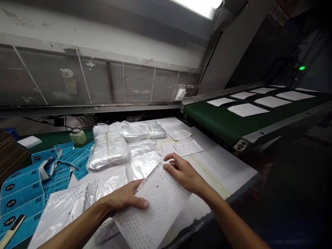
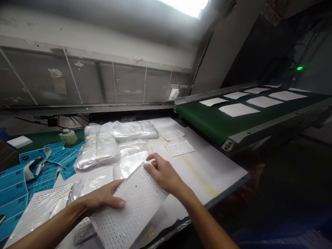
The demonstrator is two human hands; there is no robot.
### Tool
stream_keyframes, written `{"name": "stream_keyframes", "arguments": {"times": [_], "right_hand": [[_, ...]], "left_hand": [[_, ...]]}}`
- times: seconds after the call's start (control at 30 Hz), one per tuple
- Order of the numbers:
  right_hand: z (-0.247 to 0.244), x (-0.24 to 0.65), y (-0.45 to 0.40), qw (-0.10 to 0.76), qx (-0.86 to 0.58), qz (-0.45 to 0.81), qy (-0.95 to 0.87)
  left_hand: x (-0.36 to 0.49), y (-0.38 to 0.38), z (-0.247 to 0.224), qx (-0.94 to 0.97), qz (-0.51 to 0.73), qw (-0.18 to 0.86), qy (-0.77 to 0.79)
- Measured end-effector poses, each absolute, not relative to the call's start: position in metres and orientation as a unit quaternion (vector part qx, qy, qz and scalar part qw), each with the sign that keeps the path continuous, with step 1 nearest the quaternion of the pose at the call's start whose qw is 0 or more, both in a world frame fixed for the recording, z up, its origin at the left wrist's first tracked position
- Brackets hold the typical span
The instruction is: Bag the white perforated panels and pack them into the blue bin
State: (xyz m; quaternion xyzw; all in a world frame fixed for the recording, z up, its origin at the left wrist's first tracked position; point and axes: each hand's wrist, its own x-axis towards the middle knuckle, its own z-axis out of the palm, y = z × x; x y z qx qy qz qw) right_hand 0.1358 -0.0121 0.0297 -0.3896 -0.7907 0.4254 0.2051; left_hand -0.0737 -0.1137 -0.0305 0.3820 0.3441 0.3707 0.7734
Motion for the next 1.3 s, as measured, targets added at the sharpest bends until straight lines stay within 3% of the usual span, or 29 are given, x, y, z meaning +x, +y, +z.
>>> {"name": "stream_keyframes", "arguments": {"times": [0.07,0.17,0.27,0.37,0.5,0.77,1.03,1.3], "right_hand": [[0.027,0.144,-0.014,0.258,-0.410,0.334,-0.808],[0.013,0.164,-0.025,0.397,-0.468,0.303,-0.729],[-0.020,0.172,-0.056,0.481,-0.505,0.402,-0.593],[-0.055,0.162,-0.089,0.501,-0.412,0.558,-0.518],[-0.076,0.147,-0.107,0.543,-0.368,0.557,-0.510],[-0.076,0.134,-0.125,0.541,-0.371,0.571,-0.493],[-0.052,0.138,-0.105,0.506,-0.278,0.584,-0.571],[-0.088,0.132,-0.112,0.518,-0.332,0.585,-0.529]], "left_hand": [[-0.066,-0.118,-0.033,0.393,0.391,0.753,0.355],[-0.053,-0.123,-0.038,0.403,0.422,0.720,0.375],[-0.039,-0.127,-0.045,0.464,0.467,0.638,0.399],[-0.022,-0.128,-0.055,0.549,0.476,0.549,0.413],[-0.008,-0.128,-0.066,0.587,0.477,0.492,0.431],[-0.004,-0.144,-0.073,0.442,0.594,0.410,0.532],[-0.008,-0.138,-0.068,0.483,0.597,0.419,0.485],[0.000,-0.138,-0.081,0.440,0.612,0.406,0.517]]}}
